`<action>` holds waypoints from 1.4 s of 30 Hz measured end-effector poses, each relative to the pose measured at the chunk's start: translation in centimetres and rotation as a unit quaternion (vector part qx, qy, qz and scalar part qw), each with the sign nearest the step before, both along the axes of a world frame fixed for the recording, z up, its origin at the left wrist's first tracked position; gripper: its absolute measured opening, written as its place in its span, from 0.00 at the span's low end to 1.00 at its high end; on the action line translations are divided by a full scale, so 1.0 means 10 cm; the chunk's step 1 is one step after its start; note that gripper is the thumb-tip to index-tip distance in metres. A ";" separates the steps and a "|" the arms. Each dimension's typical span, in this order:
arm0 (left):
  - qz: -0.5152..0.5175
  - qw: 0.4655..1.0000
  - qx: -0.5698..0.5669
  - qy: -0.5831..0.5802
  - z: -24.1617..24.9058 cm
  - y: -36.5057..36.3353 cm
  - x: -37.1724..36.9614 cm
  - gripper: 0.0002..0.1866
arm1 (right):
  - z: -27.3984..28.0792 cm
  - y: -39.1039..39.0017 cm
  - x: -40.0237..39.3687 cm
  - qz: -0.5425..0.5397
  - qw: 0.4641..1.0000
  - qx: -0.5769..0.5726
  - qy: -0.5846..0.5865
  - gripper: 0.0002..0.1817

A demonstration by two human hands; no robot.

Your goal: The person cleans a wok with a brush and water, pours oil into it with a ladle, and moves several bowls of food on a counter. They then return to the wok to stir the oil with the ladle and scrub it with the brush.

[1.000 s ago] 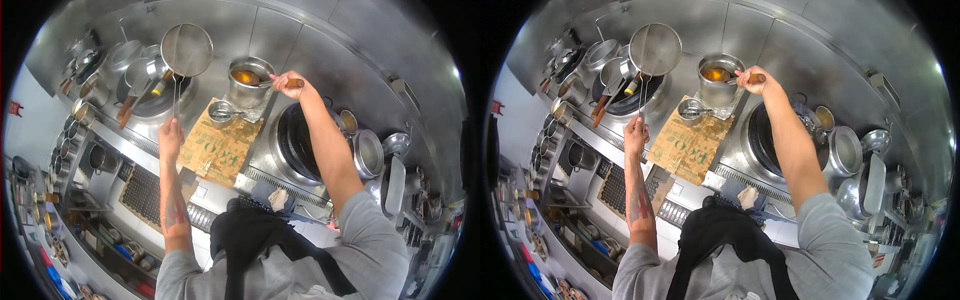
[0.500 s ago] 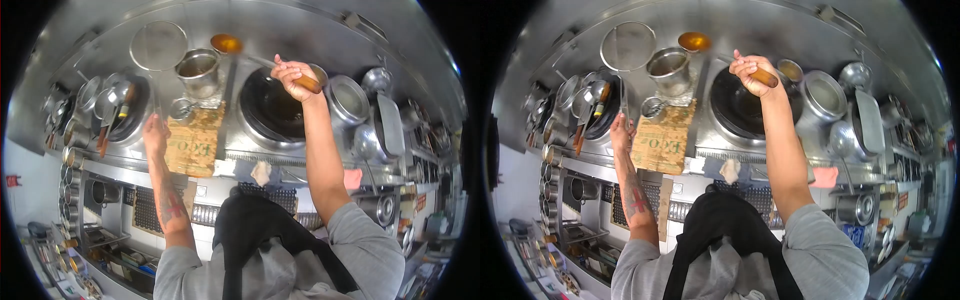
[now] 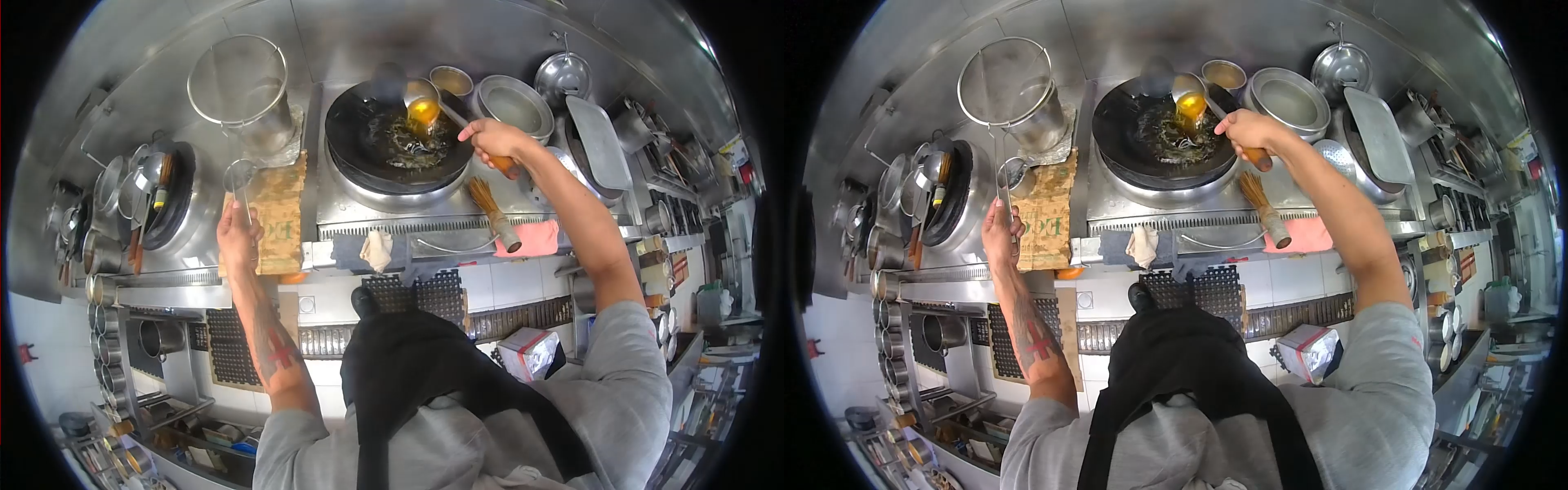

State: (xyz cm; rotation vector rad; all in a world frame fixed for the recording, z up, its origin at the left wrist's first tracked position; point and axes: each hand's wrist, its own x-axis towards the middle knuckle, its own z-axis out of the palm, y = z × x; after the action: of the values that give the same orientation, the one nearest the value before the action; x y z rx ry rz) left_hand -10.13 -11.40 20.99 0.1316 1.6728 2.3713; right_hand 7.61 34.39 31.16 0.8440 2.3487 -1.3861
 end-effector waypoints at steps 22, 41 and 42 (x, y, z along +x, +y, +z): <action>0.099 0.994 -0.028 -0.023 0.15 -1.37 -0.50 0.20 | -0.04 -2.10 -4.09 0.377 0.872 0.307 -0.057 0.21; 0.067 0.996 -0.004 -0.060 0.22 -0.89 -1.12 0.16 | -0.24 -1.27 -3.05 -0.107 0.516 -0.846 0.076 0.10; 0.066 0.994 0.019 -0.086 0.21 -0.76 -1.15 0.16 | -0.19 -1.18 -2.87 -0.112 0.514 -0.846 0.083 0.10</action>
State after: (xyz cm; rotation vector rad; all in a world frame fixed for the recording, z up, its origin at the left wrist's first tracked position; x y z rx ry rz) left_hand -21.63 -19.04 23.08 -0.1765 1.6018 2.4306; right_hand -21.12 22.56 29.25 0.2261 -0.0249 -2.7298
